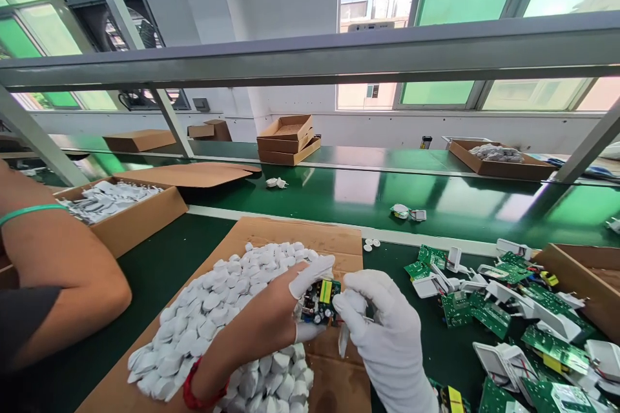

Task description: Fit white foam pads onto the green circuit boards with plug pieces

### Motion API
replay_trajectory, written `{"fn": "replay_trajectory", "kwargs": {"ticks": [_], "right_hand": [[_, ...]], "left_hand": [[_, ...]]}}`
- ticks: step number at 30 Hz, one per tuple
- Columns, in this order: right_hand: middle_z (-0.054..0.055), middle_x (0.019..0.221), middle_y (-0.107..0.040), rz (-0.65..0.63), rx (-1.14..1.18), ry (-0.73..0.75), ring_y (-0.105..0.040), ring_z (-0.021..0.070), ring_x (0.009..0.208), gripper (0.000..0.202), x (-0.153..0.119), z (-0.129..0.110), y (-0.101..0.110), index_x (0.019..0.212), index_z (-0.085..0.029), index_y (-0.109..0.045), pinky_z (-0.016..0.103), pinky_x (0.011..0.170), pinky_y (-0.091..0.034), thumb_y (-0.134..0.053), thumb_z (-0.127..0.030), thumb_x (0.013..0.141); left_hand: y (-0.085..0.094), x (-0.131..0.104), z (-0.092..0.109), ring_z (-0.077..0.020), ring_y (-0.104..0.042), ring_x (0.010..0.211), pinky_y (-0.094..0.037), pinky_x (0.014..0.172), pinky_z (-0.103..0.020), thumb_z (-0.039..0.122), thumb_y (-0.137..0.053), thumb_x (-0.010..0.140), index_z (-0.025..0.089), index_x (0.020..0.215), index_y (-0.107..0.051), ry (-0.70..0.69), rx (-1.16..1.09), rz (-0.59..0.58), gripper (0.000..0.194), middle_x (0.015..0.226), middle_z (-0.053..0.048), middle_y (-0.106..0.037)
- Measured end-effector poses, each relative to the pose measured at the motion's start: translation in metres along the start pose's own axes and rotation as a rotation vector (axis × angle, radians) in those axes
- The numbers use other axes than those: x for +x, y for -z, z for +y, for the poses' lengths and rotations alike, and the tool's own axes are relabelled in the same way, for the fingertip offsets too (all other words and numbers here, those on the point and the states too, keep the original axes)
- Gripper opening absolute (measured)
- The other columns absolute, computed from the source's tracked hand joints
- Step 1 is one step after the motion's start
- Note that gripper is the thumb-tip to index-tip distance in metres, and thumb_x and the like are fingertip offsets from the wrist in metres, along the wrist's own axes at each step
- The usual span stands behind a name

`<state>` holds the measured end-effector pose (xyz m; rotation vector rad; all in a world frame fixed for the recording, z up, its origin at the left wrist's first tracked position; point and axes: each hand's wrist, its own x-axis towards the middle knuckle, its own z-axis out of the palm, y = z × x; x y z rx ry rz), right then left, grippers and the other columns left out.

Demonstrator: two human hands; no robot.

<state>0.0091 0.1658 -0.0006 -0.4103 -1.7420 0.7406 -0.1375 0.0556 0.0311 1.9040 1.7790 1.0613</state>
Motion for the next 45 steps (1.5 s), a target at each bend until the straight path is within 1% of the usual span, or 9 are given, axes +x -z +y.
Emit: {"fn": "replay_trajectory", "kwargs": {"ticks": [8, 13, 21, 24, 28, 32, 35, 40, 45], "right_hand": [[0.008, 0.088, -0.071, -0.221, -0.143, 0.24, -0.069, 0.0199, 0.075, 0.023, 0.007, -0.001, 0.007, 0.102, -0.022, -0.07, 0.027, 0.067, -0.059, -0.061, -0.024, 0.081], [0.009, 0.115, -0.064, -0.35, -0.105, 0.153, -0.065, 0.0176, 0.103, 0.039, 0.007, -0.009, 0.007, 0.129, -0.024, -0.054, 0.022, 0.087, -0.053, -0.045, -0.02, 0.091], [0.001, 0.084, -0.069, -0.145, 0.07, 0.17, -0.067, 0.0158, 0.075, 0.035, 0.007, -0.001, 0.007, 0.1, -0.029, -0.065, 0.022, 0.071, -0.056, -0.065, -0.008, 0.072], [0.005, 0.087, -0.071, -0.204, 0.152, 0.148, -0.068, 0.02, 0.078, 0.025, 0.009, 0.002, 0.01, 0.096, -0.029, -0.071, 0.03, 0.07, -0.057, -0.067, -0.015, 0.075], [0.009, 0.101, -0.071, -0.272, 0.412, -0.093, -0.069, 0.0237, 0.088, 0.008, 0.006, 0.006, 0.008, 0.085, -0.028, -0.072, 0.035, 0.073, -0.058, -0.067, -0.032, 0.08], [0.008, 0.108, -0.069, -0.37, 0.765, -0.277, -0.066, 0.0261, 0.101, 0.013, 0.0, 0.004, 0.0, 0.08, -0.028, -0.068, 0.04, 0.081, -0.056, -0.069, -0.041, 0.078], [0.005, 0.116, -0.066, -0.51, 0.829, -0.257, -0.063, 0.0243, 0.107, 0.012, -0.001, -0.003, 0.001, 0.09, -0.034, -0.071, 0.039, 0.089, -0.052, -0.065, -0.041, 0.082], [0.006, 0.125, -0.062, -0.621, 0.788, -0.202, -0.059, 0.0271, 0.113, 0.03, 0.007, -0.016, 0.015, 0.107, -0.036, -0.069, 0.04, 0.092, -0.048, -0.055, -0.052, 0.084], [0.003, 0.079, -0.073, -0.782, 0.662, -0.113, -0.065, 0.0243, 0.084, 0.045, 0.018, -0.025, 0.014, 0.079, -0.027, -0.073, 0.037, 0.084, -0.049, -0.057, -0.068, 0.073]], "left_hand": [[0.0, -0.002, 0.003, -0.0244, -0.059, 0.095, -0.046, 0.087, -0.031, 0.021, -0.072, 0.072, 0.025, 0.141, -0.037, -0.012, -0.119, 0.076, 0.078, 0.11, -0.009, -0.061], [0.0, -0.002, 0.003, -0.0237, -0.059, 0.096, -0.045, 0.09, -0.032, 0.028, -0.071, 0.074, 0.027, 0.142, -0.034, 0.083, -0.107, 0.106, 0.078, 0.111, -0.008, -0.061], [0.0, -0.003, 0.007, -0.0231, -0.059, 0.101, -0.045, 0.092, -0.03, 0.021, -0.074, 0.069, 0.022, 0.14, -0.037, 0.104, -0.204, 0.068, 0.081, 0.117, -0.008, -0.061], [0.001, -0.003, 0.012, -0.0206, -0.062, 0.093, -0.048, 0.087, -0.028, 0.019, -0.073, 0.07, 0.024, 0.142, -0.033, 0.12, -0.377, 0.054, 0.083, 0.109, -0.006, -0.066], [0.003, -0.004, 0.017, -0.0209, -0.065, 0.086, -0.052, 0.081, -0.029, 0.019, -0.078, 0.066, 0.023, 0.145, -0.025, 0.2, -0.575, -0.007, 0.095, 0.099, -0.006, -0.07], [0.001, -0.006, 0.015, -0.025, -0.064, 0.101, -0.05, 0.092, -0.032, 0.015, -0.083, 0.058, 0.024, 0.143, -0.032, 0.17, -0.674, -0.031, 0.1, 0.118, -0.01, -0.064], [-0.003, -0.007, 0.009, -0.0287, -0.058, 0.114, -0.048, 0.095, -0.036, 0.012, -0.086, 0.053, 0.025, 0.142, -0.033, 0.201, -0.809, -0.054, 0.105, 0.131, -0.013, -0.056], [-0.009, -0.003, 0.001, -0.0336, -0.058, 0.112, -0.048, 0.092, -0.044, 0.018, -0.091, 0.045, 0.027, 0.147, -0.014, 0.163, -1.164, -0.181, 0.128, 0.124, -0.015, -0.06], [-0.02, -0.001, -0.004, -0.0376, -0.051, 0.119, -0.041, 0.099, -0.047, 0.026, -0.094, 0.035, 0.025, 0.147, -0.014, 0.141, -1.225, -0.284, 0.138, 0.131, -0.016, -0.054]]}}
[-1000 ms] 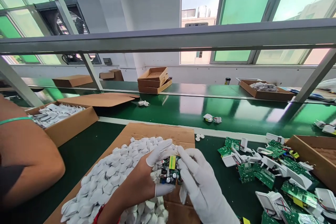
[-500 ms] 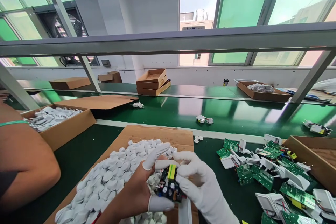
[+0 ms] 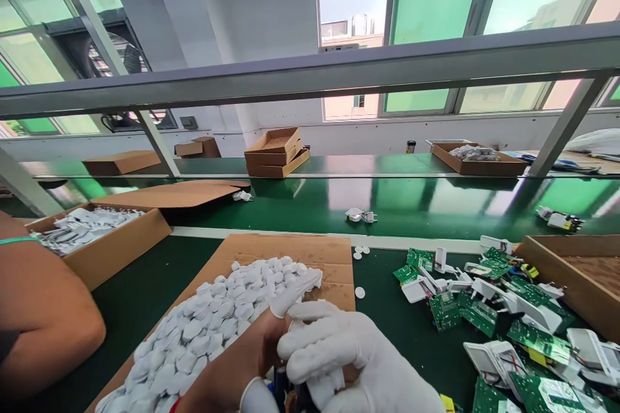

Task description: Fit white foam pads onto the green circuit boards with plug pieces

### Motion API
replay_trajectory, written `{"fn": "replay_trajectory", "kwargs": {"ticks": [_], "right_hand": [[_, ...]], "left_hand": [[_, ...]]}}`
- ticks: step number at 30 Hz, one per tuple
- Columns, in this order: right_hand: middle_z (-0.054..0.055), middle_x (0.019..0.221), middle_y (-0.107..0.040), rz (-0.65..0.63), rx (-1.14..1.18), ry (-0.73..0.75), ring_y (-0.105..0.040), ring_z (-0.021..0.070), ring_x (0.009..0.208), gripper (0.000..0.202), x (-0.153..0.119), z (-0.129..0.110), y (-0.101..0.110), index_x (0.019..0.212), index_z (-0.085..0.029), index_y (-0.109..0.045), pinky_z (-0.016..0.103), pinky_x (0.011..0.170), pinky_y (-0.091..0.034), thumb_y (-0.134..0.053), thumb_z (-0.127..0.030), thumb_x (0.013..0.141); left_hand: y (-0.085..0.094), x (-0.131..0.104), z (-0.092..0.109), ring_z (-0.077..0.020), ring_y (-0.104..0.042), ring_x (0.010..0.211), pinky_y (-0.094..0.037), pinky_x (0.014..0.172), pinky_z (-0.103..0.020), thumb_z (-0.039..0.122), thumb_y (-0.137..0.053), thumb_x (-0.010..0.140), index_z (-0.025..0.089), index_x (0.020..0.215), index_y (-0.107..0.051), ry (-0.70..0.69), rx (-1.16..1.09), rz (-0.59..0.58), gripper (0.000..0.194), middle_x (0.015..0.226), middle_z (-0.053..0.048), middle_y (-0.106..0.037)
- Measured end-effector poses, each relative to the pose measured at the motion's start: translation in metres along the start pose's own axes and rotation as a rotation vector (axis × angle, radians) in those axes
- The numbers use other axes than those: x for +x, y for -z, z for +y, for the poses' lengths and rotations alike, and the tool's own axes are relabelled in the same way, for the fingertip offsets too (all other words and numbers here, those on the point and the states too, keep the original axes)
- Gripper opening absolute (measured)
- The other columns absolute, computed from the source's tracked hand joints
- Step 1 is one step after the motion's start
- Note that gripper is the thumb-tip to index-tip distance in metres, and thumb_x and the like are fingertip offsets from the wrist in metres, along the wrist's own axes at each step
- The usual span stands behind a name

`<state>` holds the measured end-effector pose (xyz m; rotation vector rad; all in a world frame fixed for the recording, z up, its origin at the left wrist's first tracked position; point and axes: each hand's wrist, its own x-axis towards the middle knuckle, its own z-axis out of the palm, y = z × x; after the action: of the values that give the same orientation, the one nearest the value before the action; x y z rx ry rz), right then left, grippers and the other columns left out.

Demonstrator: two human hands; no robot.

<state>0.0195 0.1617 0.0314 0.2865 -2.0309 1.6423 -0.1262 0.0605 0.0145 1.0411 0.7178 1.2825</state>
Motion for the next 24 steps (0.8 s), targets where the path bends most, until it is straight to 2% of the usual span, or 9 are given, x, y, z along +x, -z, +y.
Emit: {"fn": "replay_trajectory", "kwargs": {"ticks": [3, 6, 8, 11, 14, 17, 20, 22, 24], "right_hand": [[0.001, 0.06, -0.067, -0.046, -0.007, -0.014, -0.063, 0.0202, 0.068, 0.05, 0.003, -0.001, -0.006, 0.062, -0.025, -0.069, 0.033, 0.078, -0.05, -0.051, -0.068, 0.078], [0.002, 0.055, -0.065, -0.012, 0.017, 0.023, -0.063, 0.0193, 0.063, 0.055, -0.001, -0.001, -0.009, 0.06, -0.025, -0.069, 0.032, 0.076, -0.05, -0.04, -0.062, 0.088], [0.002, 0.06, -0.069, 0.04, 0.034, 0.054, -0.065, 0.0194, 0.068, 0.054, -0.005, -0.003, -0.009, 0.066, -0.025, -0.071, 0.033, 0.078, -0.05, -0.035, -0.056, 0.092], [0.004, 0.079, -0.074, 0.142, -0.002, 0.072, -0.066, 0.0232, 0.084, 0.038, -0.006, -0.008, -0.008, 0.081, -0.027, -0.074, 0.035, 0.082, -0.049, -0.047, -0.052, 0.088], [0.006, 0.075, -0.072, 0.181, -0.031, 0.056, -0.064, 0.0234, 0.08, 0.033, 0.002, -0.012, -0.01, 0.076, -0.025, -0.071, 0.034, 0.078, -0.05, -0.054, -0.052, 0.084], [0.001, 0.051, -0.051, 0.147, 0.034, 0.045, -0.052, 0.0162, 0.056, 0.048, 0.012, -0.011, -0.015, 0.05, -0.022, -0.052, 0.03, 0.066, -0.047, -0.05, -0.055, 0.085], [-0.004, 0.046, -0.022, 0.06, 0.087, 0.079, -0.027, 0.0125, 0.047, 0.061, 0.018, -0.009, -0.019, 0.045, -0.02, -0.023, 0.03, 0.061, -0.039, -0.043, -0.063, 0.084], [-0.004, 0.049, -0.02, 0.003, 0.082, 0.056, -0.021, 0.0131, 0.05, 0.061, 0.018, -0.01, -0.018, 0.047, -0.02, -0.019, 0.031, 0.061, -0.035, -0.04, -0.064, 0.084], [-0.003, 0.05, -0.027, 0.009, 0.088, 0.027, -0.026, 0.0143, 0.052, 0.056, 0.015, -0.012, -0.017, 0.047, -0.021, -0.025, 0.031, 0.064, -0.037, -0.041, -0.059, 0.085]], "left_hand": [[0.0, 0.001, -0.005, -0.0402, -0.05, 0.12, -0.041, 0.098, -0.048, 0.032, -0.094, 0.033, 0.023, 0.147, -0.019, -0.001, -0.023, -0.037, 0.136, 0.134, -0.018, -0.05], [-0.001, 0.001, -0.006, -0.0399, -0.05, 0.119, -0.039, 0.099, -0.049, 0.035, -0.093, 0.034, 0.023, 0.146, -0.021, 0.001, 0.001, -0.074, 0.134, 0.135, -0.018, -0.049], [-0.001, 0.001, -0.005, -0.0404, -0.048, 0.121, -0.037, 0.101, -0.049, 0.038, -0.093, 0.032, 0.022, 0.146, -0.022, -0.024, 0.013, -0.077, 0.135, 0.134, -0.017, -0.049], [0.0, 0.0, -0.004, -0.0401, -0.049, 0.119, -0.038, 0.099, -0.05, 0.04, -0.092, 0.032, 0.023, 0.146, -0.021, -0.028, -0.012, -0.02, 0.135, 0.127, -0.016, -0.056], [0.0, 0.0, -0.002, -0.0384, -0.057, 0.111, -0.042, 0.094, -0.048, 0.037, -0.093, 0.033, 0.026, 0.146, -0.018, 0.005, -0.04, 0.003, 0.136, 0.117, -0.015, -0.063], [-0.002, 0.001, 0.002, -0.0381, -0.057, 0.109, -0.045, 0.091, -0.045, 0.036, -0.093, 0.031, 0.027, 0.146, -0.019, -0.009, -0.037, 0.023, 0.138, 0.117, -0.014, -0.063], [-0.003, 0.001, 0.005, -0.0367, -0.056, 0.109, -0.046, 0.089, -0.042, 0.036, -0.094, 0.03, 0.025, 0.146, -0.018, 0.0, -0.001, 0.043, 0.139, 0.117, -0.013, -0.062], [-0.002, 0.0, 0.004, -0.0354, -0.057, 0.108, -0.046, 0.089, -0.041, 0.035, -0.093, 0.031, 0.025, 0.147, -0.015, 0.02, 0.033, 0.048, 0.14, 0.117, -0.013, -0.062], [0.0, -0.001, 0.003, -0.0346, -0.058, 0.107, -0.046, 0.088, -0.039, 0.035, -0.094, 0.031, 0.024, 0.147, -0.014, 0.022, 0.051, 0.058, 0.141, 0.117, -0.013, -0.062]]}}
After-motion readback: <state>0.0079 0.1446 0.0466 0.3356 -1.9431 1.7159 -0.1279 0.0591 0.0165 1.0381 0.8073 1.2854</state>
